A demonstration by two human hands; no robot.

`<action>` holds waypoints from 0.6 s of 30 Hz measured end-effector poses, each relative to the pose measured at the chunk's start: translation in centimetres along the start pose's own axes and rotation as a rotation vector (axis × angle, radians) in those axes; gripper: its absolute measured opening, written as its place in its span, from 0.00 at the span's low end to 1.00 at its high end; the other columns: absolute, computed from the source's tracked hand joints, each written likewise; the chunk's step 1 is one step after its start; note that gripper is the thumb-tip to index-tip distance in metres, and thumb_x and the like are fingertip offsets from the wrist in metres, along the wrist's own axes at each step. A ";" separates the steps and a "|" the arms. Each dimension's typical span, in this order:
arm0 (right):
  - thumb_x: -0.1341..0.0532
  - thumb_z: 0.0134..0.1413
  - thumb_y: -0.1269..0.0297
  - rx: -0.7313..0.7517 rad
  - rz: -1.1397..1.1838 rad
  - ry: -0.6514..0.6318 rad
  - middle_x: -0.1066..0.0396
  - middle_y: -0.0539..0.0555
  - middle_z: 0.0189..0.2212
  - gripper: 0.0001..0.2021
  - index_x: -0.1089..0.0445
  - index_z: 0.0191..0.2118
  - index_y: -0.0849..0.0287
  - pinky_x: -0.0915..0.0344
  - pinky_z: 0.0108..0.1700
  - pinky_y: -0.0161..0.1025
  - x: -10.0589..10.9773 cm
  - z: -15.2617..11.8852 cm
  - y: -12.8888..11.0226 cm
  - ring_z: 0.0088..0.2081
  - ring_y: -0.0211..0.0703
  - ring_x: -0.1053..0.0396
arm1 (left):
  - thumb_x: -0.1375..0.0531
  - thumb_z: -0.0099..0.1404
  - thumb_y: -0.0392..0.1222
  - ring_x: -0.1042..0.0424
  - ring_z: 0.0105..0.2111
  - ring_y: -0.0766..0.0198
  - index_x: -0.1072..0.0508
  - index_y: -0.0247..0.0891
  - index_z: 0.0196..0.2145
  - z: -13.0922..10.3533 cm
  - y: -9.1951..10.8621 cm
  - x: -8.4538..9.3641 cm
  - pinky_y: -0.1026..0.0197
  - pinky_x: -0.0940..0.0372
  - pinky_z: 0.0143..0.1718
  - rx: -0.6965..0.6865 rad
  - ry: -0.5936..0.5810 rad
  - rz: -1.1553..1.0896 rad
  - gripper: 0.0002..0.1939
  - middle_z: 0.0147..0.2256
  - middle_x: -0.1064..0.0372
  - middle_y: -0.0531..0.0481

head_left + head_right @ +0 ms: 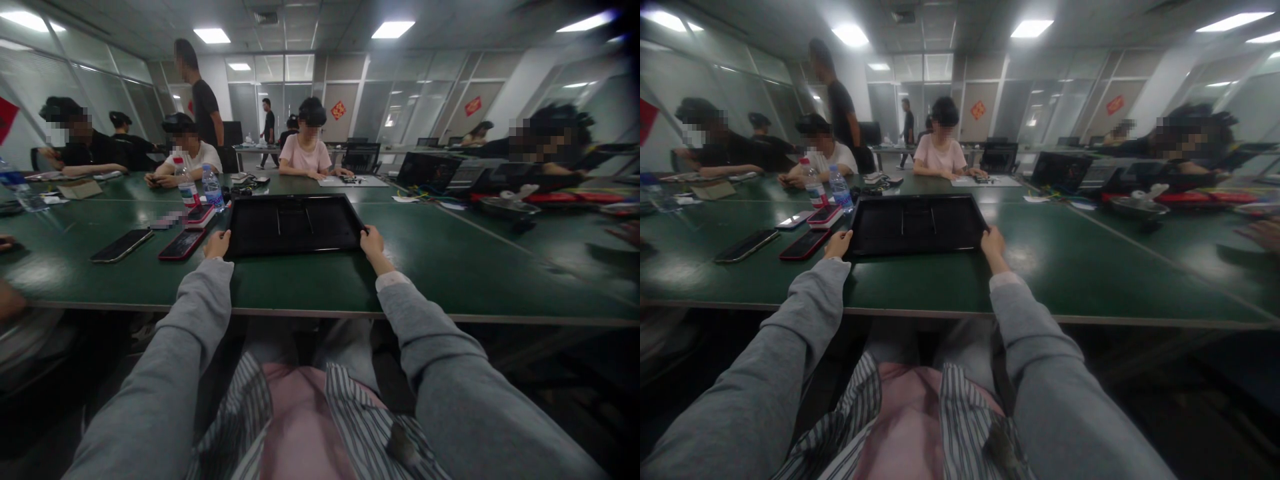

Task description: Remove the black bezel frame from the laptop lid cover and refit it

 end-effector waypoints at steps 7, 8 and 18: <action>0.46 0.65 0.59 -0.039 -0.032 -0.038 0.27 0.68 0.53 0.21 0.30 0.57 0.64 0.36 0.58 0.49 -0.2 0.0 -0.1 0.56 0.55 0.29 | 0.48 0.73 0.55 0.32 0.61 0.45 0.25 0.41 0.54 0.0 -0.1 0.0 0.44 0.41 0.61 0.002 0.045 0.025 0.22 0.58 0.28 0.39; 0.45 0.65 0.59 -0.043 -0.038 -0.040 0.27 0.68 0.53 0.20 0.30 0.57 0.64 0.36 0.58 0.49 -0.2 0.1 -0.1 0.56 0.55 0.29 | 0.49 0.73 0.54 0.32 0.60 0.45 0.24 0.41 0.54 0.0 0.0 0.0 0.44 0.41 0.60 -0.002 0.049 0.028 0.23 0.58 0.28 0.39; 0.39 0.54 0.62 0.099 0.023 -0.212 0.23 0.60 0.39 0.22 0.30 0.55 0.62 0.29 0.49 0.46 -1.1 -2.2 -0.2 0.44 0.53 0.27 | 0.47 0.72 0.45 0.35 0.62 0.44 0.31 0.33 0.61 -1.1 -0.3 1.6 0.45 0.40 0.61 0.096 0.236 0.023 0.24 0.60 0.33 0.31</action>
Point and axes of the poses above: each hand's wrist, its own z-axis towards the middle knuckle, its own x-axis out of the back of the hand, y = z × x, the point moved 6 cm from there along z, towards the middle knuckle
